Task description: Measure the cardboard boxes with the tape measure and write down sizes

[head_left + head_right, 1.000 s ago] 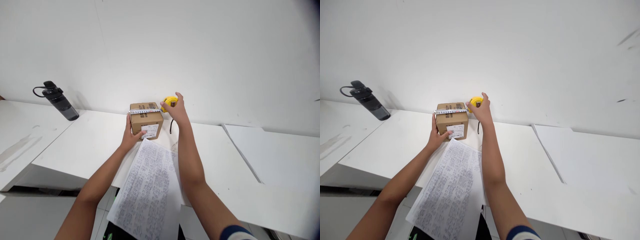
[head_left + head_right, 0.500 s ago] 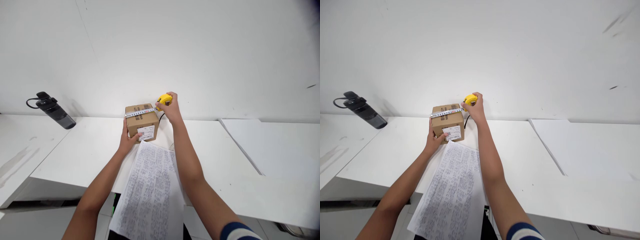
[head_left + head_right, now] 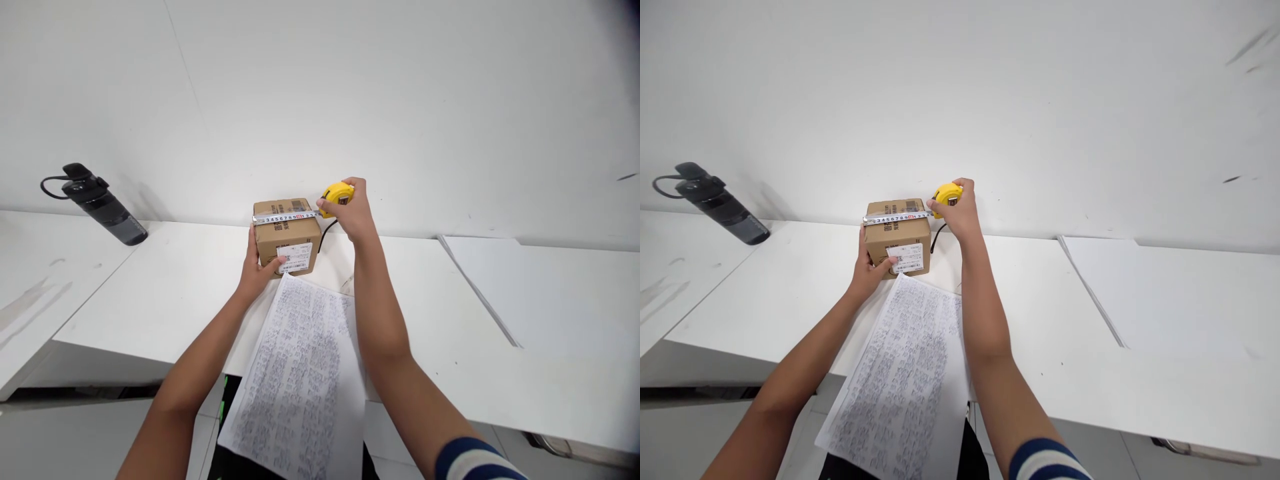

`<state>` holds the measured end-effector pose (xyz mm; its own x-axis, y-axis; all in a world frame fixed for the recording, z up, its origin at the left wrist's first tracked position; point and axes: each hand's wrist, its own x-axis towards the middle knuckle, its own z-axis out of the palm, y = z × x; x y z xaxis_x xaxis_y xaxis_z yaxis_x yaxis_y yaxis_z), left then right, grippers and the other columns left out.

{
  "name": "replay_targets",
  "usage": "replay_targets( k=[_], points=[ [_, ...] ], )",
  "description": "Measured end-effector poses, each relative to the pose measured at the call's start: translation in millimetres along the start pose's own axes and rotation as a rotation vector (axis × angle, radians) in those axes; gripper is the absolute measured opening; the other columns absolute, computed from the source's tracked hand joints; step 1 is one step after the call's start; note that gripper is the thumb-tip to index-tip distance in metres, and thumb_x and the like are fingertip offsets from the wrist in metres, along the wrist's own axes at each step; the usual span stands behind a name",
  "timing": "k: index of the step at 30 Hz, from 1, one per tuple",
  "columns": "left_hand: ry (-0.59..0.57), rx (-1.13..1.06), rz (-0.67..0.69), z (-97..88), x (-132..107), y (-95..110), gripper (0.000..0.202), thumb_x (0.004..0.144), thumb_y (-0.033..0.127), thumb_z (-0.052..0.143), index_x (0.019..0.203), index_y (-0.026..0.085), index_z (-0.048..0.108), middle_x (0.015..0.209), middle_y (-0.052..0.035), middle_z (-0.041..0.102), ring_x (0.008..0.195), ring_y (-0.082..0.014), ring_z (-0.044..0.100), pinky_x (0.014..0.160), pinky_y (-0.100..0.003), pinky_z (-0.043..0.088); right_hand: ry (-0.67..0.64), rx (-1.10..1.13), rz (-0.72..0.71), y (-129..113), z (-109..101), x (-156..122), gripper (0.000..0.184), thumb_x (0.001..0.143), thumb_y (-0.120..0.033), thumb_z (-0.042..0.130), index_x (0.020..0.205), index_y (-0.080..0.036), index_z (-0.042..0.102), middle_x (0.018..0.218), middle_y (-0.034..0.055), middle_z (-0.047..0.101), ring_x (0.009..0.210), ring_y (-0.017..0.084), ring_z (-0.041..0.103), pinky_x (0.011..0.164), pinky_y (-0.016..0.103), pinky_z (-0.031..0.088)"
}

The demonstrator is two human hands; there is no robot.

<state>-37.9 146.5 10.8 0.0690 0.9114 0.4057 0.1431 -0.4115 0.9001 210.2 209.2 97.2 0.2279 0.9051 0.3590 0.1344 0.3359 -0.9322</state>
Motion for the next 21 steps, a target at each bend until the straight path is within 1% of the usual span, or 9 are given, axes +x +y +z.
replay_targets(
  k=[3,6,10,13,16,21],
  points=[
    [0.002,-0.006,-0.025,0.2,-0.5,0.7,0.116,0.08,0.047,0.08,0.165,0.04,0.001,0.17,-0.0067,0.03,0.152,-0.0302,0.038,0.124,-0.049,0.036,-0.011,0.004,-0.001,0.3,0.9,0.0,0.071,0.061,-0.039,0.084,0.116,-0.028,0.04,0.104,-0.0006,0.054,0.09,0.017,0.058,0.081,0.04,0.055],
    [0.0,-0.014,-0.038,0.9,-1.3,2.1,0.117,0.081,0.048,0.08,0.165,0.04,0.0,0.169,-0.0072,0.031,0.151,-0.0308,0.039,0.123,-0.05,0.038,0.002,0.006,0.011,-0.6,1.2,-0.6,0.071,0.06,-0.041,0.085,0.114,-0.029,0.04,0.1,-0.0025,0.054,0.087,0.016,0.058,0.08,0.038,0.055],
    [0.003,-0.014,-0.029,1.3,-1.6,2.9,0.117,0.081,0.046,0.08,0.165,0.038,0.0,0.17,-0.0072,0.03,0.153,-0.031,0.036,0.125,-0.05,0.034,0.027,0.018,0.03,-0.7,2.9,-1.6,0.072,0.061,-0.044,0.085,0.113,-0.03,0.038,0.101,-0.0029,0.055,0.087,0.016,0.059,0.078,0.036,0.055],
    [-0.01,-0.013,-0.025,0.9,-1.4,1.9,0.117,0.081,0.046,0.08,0.165,0.038,-0.001,0.171,-0.0064,0.026,0.154,-0.031,0.034,0.126,-0.049,0.033,0.006,0.013,0.033,-0.8,7.1,-3.0,0.071,0.063,-0.045,0.084,0.114,-0.03,0.037,0.102,-0.0021,0.055,0.089,0.017,0.06,0.078,0.036,0.054],
    [-0.016,-0.024,-0.012,0.3,-1.3,0.0,0.115,0.082,0.046,0.079,0.165,0.04,-0.001,0.172,-0.0054,0.023,0.155,-0.0309,0.032,0.126,-0.05,0.032,-0.013,-0.019,0.0,-2.2,13.0,-5.0,0.07,0.065,-0.047,0.083,0.116,-0.03,0.038,0.103,-0.0013,0.054,0.092,0.018,0.059,0.08,0.037,0.054],
    [-0.013,-0.011,-0.002,-0.7,-1.5,-2.5,0.114,0.083,0.045,0.078,0.165,0.04,-0.002,0.171,-0.0053,0.027,0.155,-0.0296,0.033,0.127,-0.051,0.031,0.006,-0.056,-0.013,-3.0,18.0,-6.5,0.07,0.067,-0.046,0.081,0.12,-0.03,0.038,0.105,-0.0003,0.052,0.092,0.017,0.058,0.083,0.037,0.054]
  ],
)
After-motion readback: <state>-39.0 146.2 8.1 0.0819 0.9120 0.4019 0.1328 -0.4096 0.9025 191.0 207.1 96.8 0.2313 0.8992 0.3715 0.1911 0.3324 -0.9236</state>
